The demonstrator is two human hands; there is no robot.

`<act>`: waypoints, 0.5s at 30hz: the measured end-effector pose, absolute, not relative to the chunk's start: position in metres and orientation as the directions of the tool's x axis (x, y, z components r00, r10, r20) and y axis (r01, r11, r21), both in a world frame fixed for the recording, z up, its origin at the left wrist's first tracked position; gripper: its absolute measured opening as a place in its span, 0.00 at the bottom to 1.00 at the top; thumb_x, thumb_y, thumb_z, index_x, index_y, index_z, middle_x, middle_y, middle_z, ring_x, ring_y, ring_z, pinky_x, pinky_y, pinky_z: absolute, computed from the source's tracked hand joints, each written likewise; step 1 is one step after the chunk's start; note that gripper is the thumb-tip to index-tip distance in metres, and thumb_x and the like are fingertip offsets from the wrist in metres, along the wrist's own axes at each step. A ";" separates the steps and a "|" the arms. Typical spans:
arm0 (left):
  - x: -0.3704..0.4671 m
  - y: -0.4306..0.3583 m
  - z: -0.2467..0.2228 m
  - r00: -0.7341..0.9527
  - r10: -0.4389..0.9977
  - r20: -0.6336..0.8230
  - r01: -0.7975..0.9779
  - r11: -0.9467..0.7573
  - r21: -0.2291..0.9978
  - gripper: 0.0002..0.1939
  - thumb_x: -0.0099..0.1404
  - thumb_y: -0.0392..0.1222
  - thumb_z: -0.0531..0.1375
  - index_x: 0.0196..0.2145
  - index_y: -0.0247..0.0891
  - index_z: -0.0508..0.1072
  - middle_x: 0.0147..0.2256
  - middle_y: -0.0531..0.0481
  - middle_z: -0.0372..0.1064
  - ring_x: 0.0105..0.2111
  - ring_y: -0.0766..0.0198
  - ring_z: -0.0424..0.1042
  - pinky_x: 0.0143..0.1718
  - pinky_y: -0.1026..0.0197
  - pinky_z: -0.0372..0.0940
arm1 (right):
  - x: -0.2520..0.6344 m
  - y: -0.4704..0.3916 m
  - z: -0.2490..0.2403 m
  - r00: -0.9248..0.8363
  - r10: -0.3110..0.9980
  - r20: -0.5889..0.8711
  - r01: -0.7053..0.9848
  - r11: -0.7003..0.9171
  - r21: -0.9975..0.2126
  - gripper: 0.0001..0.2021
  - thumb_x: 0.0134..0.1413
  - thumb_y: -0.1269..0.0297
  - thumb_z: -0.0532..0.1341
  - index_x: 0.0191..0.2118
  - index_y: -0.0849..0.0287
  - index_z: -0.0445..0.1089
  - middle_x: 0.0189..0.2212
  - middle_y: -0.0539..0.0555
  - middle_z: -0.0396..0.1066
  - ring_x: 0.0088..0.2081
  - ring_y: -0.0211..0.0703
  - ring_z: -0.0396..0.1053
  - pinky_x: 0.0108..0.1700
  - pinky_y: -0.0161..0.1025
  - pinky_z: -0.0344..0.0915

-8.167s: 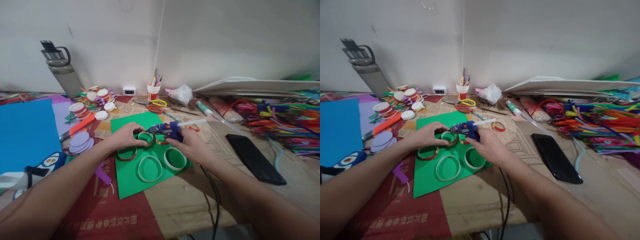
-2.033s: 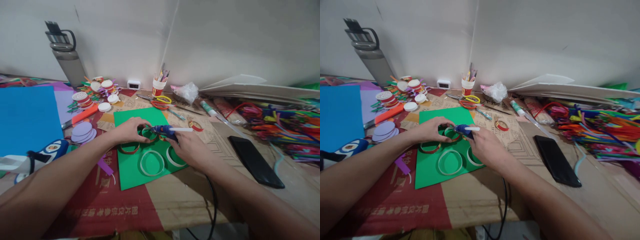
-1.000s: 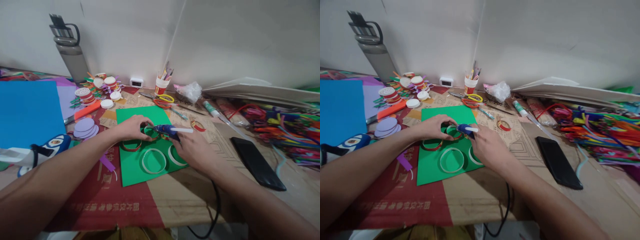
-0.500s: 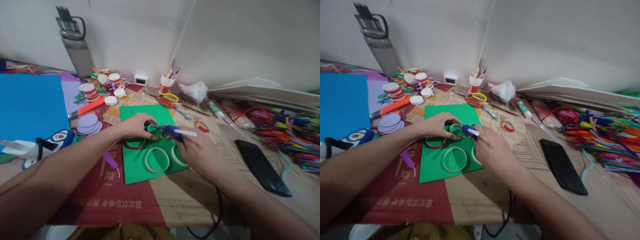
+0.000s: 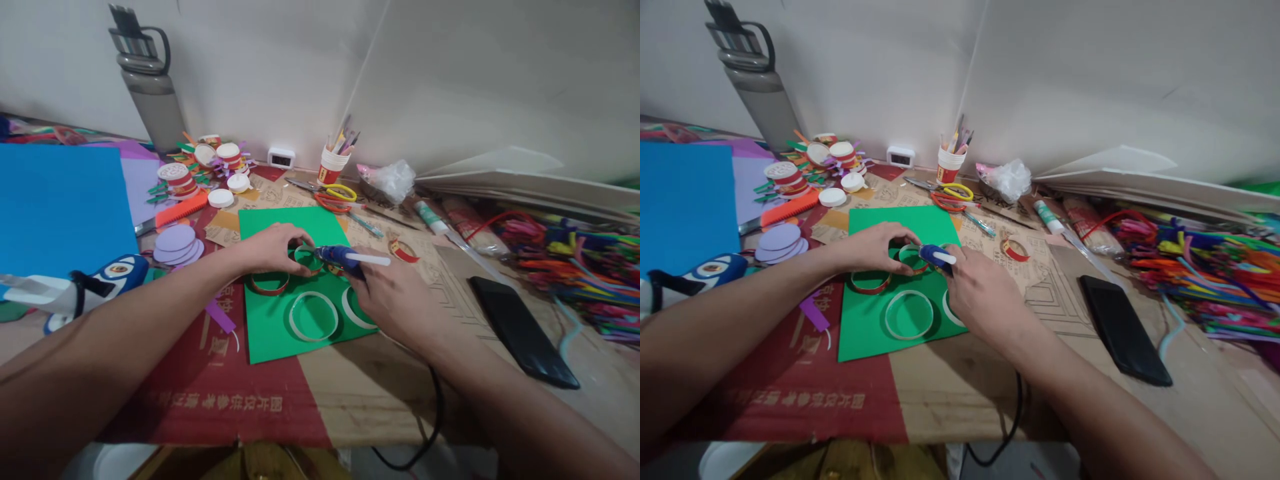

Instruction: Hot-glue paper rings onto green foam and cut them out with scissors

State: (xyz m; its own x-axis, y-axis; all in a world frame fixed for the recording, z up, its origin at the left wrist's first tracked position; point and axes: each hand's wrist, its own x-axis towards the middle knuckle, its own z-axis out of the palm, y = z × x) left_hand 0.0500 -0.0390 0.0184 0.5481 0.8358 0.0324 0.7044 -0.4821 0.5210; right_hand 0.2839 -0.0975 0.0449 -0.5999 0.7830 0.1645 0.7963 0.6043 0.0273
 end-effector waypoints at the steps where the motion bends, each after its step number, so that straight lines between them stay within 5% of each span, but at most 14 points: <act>1: 0.050 -0.039 0.019 0.546 0.837 0.030 0.707 -0.479 0.520 0.29 0.50 0.57 0.68 0.48 0.42 0.75 0.39 0.49 0.70 0.41 0.56 0.68 0.40 0.58 0.61 | 0.284 -0.099 0.047 -0.612 0.776 0.153 0.789 0.612 0.050 0.13 0.59 0.76 0.50 0.43 0.62 0.70 0.36 0.61 0.74 0.34 0.48 0.70 0.36 0.42 0.63; 15: 0.049 -0.038 0.018 0.557 0.830 0.027 0.703 -0.488 0.518 0.29 0.51 0.57 0.68 0.48 0.41 0.74 0.39 0.49 0.70 0.41 0.57 0.68 0.40 0.59 0.60 | 0.281 -0.095 0.041 -0.614 0.743 0.268 0.772 0.635 0.006 0.11 0.62 0.72 0.52 0.42 0.59 0.72 0.35 0.60 0.75 0.37 0.50 0.71 0.38 0.43 0.65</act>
